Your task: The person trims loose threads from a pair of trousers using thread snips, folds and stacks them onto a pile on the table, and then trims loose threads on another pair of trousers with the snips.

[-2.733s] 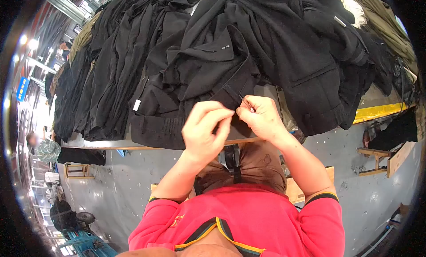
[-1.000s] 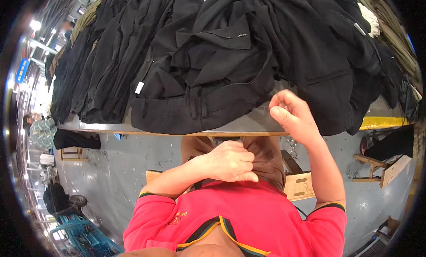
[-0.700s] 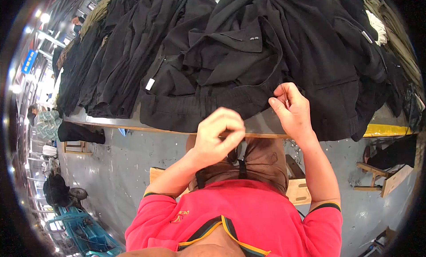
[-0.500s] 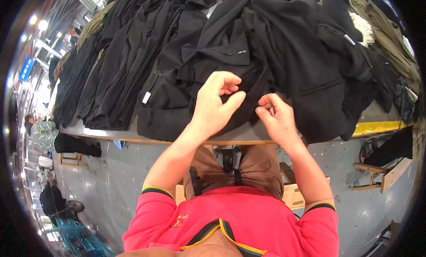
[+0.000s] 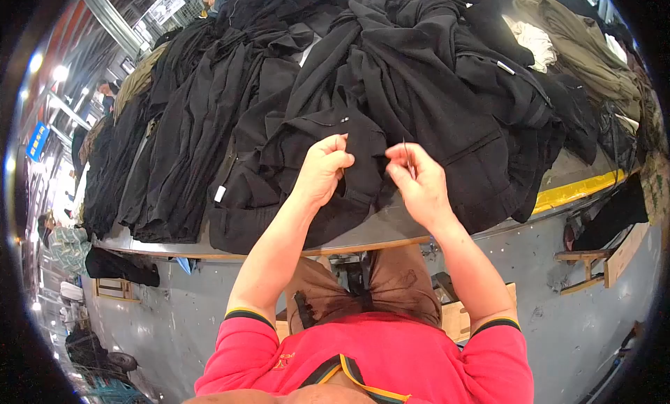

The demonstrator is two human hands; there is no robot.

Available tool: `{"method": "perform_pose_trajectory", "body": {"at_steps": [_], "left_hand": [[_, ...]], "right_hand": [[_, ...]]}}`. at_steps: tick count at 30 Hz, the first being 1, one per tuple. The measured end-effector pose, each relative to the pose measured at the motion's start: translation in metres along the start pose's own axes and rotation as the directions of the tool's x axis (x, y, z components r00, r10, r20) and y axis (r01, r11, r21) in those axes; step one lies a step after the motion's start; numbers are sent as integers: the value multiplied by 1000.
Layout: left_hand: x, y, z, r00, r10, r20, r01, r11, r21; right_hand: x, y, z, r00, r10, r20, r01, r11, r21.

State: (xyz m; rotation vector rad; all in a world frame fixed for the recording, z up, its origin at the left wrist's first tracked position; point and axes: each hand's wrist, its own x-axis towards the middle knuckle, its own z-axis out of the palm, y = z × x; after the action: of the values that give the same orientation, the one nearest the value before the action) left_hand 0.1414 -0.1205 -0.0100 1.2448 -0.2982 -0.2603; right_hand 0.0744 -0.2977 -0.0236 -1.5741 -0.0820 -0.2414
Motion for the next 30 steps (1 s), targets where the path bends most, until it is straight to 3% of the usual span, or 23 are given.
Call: {"method": "perform_pose_trajectory", "body": {"at_steps": [3, 6, 10, 13, 16, 19, 25, 29, 30], "left_hand": [[-11, 2, -7, 999, -37, 31, 39, 998, -54], [-20, 7, -3, 999, -35, 19, 36, 995, -93], [-21, -7, -13, 1000, -18, 25, 21, 988, -154], [-21, -11, -13, 1000, -21, 14, 23, 977, -212], [-20, -8, -12, 999, -27, 17, 31, 962, -272], [-16, 0, 3, 993, -5, -115, -22, 973, -230], [-18, -6, 9, 981, 125, -149, -158, 958, -239], [-30, -2, 15, 992, 94, -84, -119, 921, -371], [-34, 0, 16, 993, 93, -66, -111, 921, -374]], "right_hand": [[21, -4, 7, 959, -268, -90, 247, 949, -196], [37, -5, 18, 914, -402, -50, 362, 867, -341], [47, -3, 32, 850, -527, -7, 488, 793, -364], [55, -7, 34, 873, -488, 13, 444, 782, -438], [57, -6, 37, 821, -570, 22, 503, 705, -500], [56, -2, 36, 797, -602, 47, 535, 668, -517], [36, -11, 35, 934, -356, -41, 346, 926, -150], [11, -19, 30, 956, -294, 21, 293, 955, 42], [7, -16, 26, 950, -309, 52, 309, 951, 9]]}}
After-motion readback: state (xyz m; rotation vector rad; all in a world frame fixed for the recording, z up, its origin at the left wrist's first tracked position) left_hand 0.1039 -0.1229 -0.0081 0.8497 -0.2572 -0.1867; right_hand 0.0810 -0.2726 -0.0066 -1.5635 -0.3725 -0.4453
